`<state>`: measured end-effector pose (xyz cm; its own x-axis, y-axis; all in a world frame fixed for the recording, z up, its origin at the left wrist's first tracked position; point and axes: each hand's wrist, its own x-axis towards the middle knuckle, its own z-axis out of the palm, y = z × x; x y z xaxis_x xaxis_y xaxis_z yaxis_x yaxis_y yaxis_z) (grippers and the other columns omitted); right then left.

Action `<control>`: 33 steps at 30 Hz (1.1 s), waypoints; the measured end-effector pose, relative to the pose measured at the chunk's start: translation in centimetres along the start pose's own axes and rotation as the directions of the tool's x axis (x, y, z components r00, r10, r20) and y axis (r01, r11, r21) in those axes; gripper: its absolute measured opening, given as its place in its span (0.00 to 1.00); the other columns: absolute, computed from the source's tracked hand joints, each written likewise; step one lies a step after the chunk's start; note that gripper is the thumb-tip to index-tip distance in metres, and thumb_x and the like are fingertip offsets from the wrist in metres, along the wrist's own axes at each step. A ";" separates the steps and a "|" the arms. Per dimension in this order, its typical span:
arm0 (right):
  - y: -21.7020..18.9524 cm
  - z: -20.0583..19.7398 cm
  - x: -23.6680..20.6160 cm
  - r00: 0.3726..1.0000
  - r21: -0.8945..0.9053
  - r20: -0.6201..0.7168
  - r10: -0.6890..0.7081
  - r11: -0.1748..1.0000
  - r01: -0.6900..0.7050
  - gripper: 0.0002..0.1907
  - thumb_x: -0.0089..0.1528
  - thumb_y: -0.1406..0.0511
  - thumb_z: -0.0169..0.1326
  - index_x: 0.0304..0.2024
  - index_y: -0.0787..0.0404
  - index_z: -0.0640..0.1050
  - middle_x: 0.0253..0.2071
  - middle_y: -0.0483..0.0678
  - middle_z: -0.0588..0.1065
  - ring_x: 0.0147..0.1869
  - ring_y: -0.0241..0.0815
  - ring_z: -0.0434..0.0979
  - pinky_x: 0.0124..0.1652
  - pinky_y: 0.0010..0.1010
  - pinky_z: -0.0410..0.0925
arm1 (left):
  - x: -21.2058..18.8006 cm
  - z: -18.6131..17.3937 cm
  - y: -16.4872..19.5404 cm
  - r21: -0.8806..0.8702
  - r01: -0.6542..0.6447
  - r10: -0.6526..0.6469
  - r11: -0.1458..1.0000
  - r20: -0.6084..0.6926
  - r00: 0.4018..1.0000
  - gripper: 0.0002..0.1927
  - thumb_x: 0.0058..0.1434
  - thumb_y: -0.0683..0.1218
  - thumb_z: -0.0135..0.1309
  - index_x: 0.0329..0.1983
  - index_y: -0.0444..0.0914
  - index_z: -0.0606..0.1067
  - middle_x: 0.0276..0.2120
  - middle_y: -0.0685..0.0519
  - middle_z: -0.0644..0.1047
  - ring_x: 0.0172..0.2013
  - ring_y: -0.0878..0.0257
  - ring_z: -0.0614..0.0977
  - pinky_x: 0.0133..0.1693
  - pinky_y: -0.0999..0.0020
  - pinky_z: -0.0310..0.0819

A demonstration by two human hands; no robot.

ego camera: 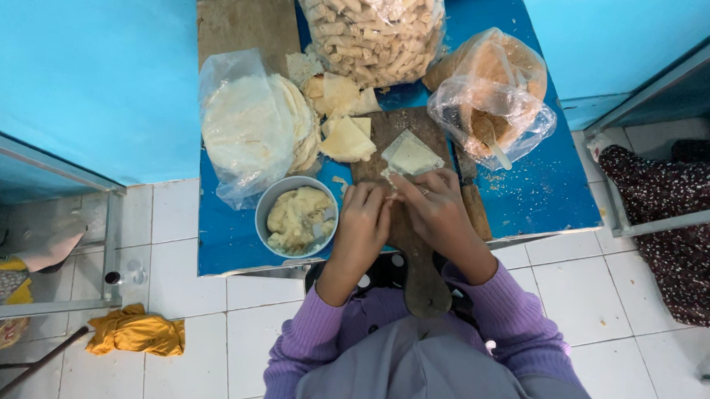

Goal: The person folds thin triangular cracker pieces in half by hand and arranges the folded pieces in overlapping rows on a wooden board, building up a fan-like stack. They occasionally take new pieces from a pile on the table and press the arranged pieces flat with their hand.

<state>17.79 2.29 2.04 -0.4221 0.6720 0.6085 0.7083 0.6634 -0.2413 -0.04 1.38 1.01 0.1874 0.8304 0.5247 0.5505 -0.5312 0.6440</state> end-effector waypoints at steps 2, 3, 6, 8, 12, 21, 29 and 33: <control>-0.1 0.2 0.1 1.000 -0.009 -0.027 0.011 1.000 -0.011 0.27 0.59 0.74 0.59 0.62 0.62 0.74 0.40 0.47 0.78 0.50 0.48 0.75 0.58 0.50 0.63 | 0.1 0.1 0.2 0.020 0.005 -0.005 1.000 -0.025 1.000 0.07 0.63 0.35 0.53 0.45 0.31 0.75 0.43 0.41 0.73 0.45 0.44 0.74 0.47 0.53 0.70; -0.1 0.3 0.1 0.999 -0.016 -0.043 0.017 1.000 -0.017 0.26 0.60 0.74 0.59 0.62 0.62 0.74 0.41 0.48 0.78 0.51 0.49 0.75 0.59 0.51 0.63 | 0.2 0.2 0.2 0.030 0.005 -0.004 1.000 -0.037 0.999 0.07 0.63 0.35 0.52 0.45 0.31 0.75 0.43 0.42 0.73 0.45 0.44 0.74 0.47 0.53 0.70; -0.2 0.5 0.0 1.000 -0.047 -0.029 -0.010 0.999 0.009 0.30 0.56 0.75 0.56 0.63 0.65 0.73 0.43 0.50 0.79 0.53 0.49 0.76 0.63 0.55 0.60 | 0.3 0.5 0.1 0.077 0.016 -0.013 0.997 -0.039 0.999 0.11 0.63 0.35 0.52 0.48 0.32 0.76 0.45 0.42 0.73 0.46 0.44 0.74 0.48 0.53 0.70; -0.2 0.9 0.3 1.000 -0.077 0.013 -0.002 0.997 0.003 0.30 0.56 0.75 0.57 0.62 0.65 0.73 0.43 0.50 0.79 0.54 0.48 0.76 0.63 0.56 0.59 | 0.3 0.6 0.0 0.078 0.029 -0.025 0.997 -0.055 0.998 0.13 0.64 0.35 0.52 0.52 0.31 0.75 0.46 0.41 0.73 0.47 0.44 0.74 0.49 0.53 0.70; 0.6 1.2 0.9 0.995 -0.051 0.069 0.073 0.996 -0.070 0.32 0.57 0.76 0.58 0.66 0.66 0.72 0.41 0.52 0.78 0.52 0.51 0.78 0.62 0.51 0.65 | 0.4 0.7 0.1 0.073 0.046 -0.040 0.996 -0.092 0.995 0.15 0.68 0.36 0.50 0.58 0.29 0.72 0.50 0.39 0.72 0.50 0.42 0.74 0.53 0.51 0.69; 1.8 -0.3 -1.0 0.874 0.540 0.192 0.445 0.696 -0.473 0.31 0.63 0.73 0.61 0.68 0.65 0.68 0.43 0.49 0.84 0.46 0.39 0.83 0.48 0.27 0.73 | 0.6 0.0 1.4 -0.105 -0.018 0.008 0.994 -0.093 0.996 0.22 0.66 0.43 0.57 0.61 0.32 0.70 0.53 0.39 0.73 0.54 0.42 0.75 0.55 0.51 0.68; 4.1 -5.7 3.2 0.782 0.183 0.496 0.378 0.834 -0.520 0.43 0.53 0.68 0.65 0.70 0.56 0.63 0.35 0.48 0.80 0.35 0.40 0.82 0.35 0.32 0.74 | 0.6 0.3 1.0 -0.041 -0.021 0.017 0.999 -0.083 0.996 0.22 0.65 0.41 0.57 0.62 0.32 0.69 0.53 0.39 0.72 0.54 0.40 0.74 0.55 0.50 0.70; 7.4 -10.6 9.4 0.687 0.070 0.663 0.297 0.889 -0.452 0.39 0.55 0.65 0.67 0.68 0.47 0.71 0.32 0.53 0.79 0.32 0.45 0.78 0.33 0.33 0.71 | 0.9 1.0 0.8 -0.045 -0.042 0.038 0.998 -0.086 0.996 0.21 0.65 0.41 0.56 0.61 0.33 0.70 0.52 0.40 0.73 0.54 0.41 0.74 0.54 0.51 0.70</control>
<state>25.06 10.01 14.00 -0.4547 0.8771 -0.1545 0.7810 0.3093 -0.5425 1.38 1.81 1.47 0.1372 0.7923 0.5945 0.5047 -0.5723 0.6463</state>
